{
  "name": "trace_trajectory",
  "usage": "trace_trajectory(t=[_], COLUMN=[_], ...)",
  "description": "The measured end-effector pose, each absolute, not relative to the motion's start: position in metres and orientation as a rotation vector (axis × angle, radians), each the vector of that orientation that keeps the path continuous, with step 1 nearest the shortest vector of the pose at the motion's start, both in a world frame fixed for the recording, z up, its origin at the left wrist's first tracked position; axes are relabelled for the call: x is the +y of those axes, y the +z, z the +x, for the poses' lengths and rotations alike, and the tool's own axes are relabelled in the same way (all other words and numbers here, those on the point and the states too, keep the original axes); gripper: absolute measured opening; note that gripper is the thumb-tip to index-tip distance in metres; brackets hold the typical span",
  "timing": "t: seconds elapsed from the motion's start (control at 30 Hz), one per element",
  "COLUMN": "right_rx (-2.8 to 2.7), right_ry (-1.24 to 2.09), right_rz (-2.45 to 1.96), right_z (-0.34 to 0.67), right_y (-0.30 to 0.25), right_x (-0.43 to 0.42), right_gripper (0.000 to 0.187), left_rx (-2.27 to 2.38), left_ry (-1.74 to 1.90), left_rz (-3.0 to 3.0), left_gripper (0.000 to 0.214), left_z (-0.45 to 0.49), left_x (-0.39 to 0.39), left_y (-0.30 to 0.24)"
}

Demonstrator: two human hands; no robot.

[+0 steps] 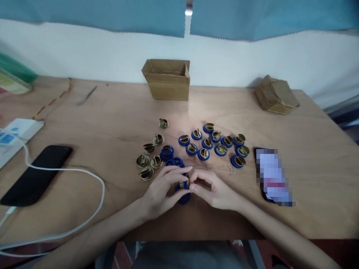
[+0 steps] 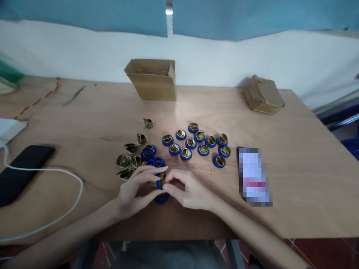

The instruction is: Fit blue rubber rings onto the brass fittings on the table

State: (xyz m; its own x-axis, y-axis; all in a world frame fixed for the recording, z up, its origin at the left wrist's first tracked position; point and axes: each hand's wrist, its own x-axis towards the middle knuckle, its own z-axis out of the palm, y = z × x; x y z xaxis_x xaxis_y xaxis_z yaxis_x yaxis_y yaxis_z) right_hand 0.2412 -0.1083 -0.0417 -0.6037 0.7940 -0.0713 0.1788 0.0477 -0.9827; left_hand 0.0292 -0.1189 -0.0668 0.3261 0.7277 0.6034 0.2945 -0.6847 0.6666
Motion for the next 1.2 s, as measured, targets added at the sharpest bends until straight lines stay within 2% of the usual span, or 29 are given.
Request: trace_trajectory(t=[0.53,0.8,1.2], right_rx=[-1.893,-1.935,-1.819], right_ry=[1.526,1.391,1.361], right_rz=[-0.975,-1.0,-0.97], right_z=[0.242,0.24,0.239], right_y=[-0.043,-0.047,-0.045], right_x=[-0.106,-0.108,-0.107], right_gripper=[0.028,0.022,0.012], left_rx=[0.836,0.829,0.723], left_ry=[1.239,1.25,1.324], left_rz=[2.259,2.275,2.142], left_gripper=[0.037,0.036,0.058], left_z=[0.024,0.023,0.026], left_x=[-0.118,-0.117,-0.115], left_y=[-0.079,-0.079,-0.078])
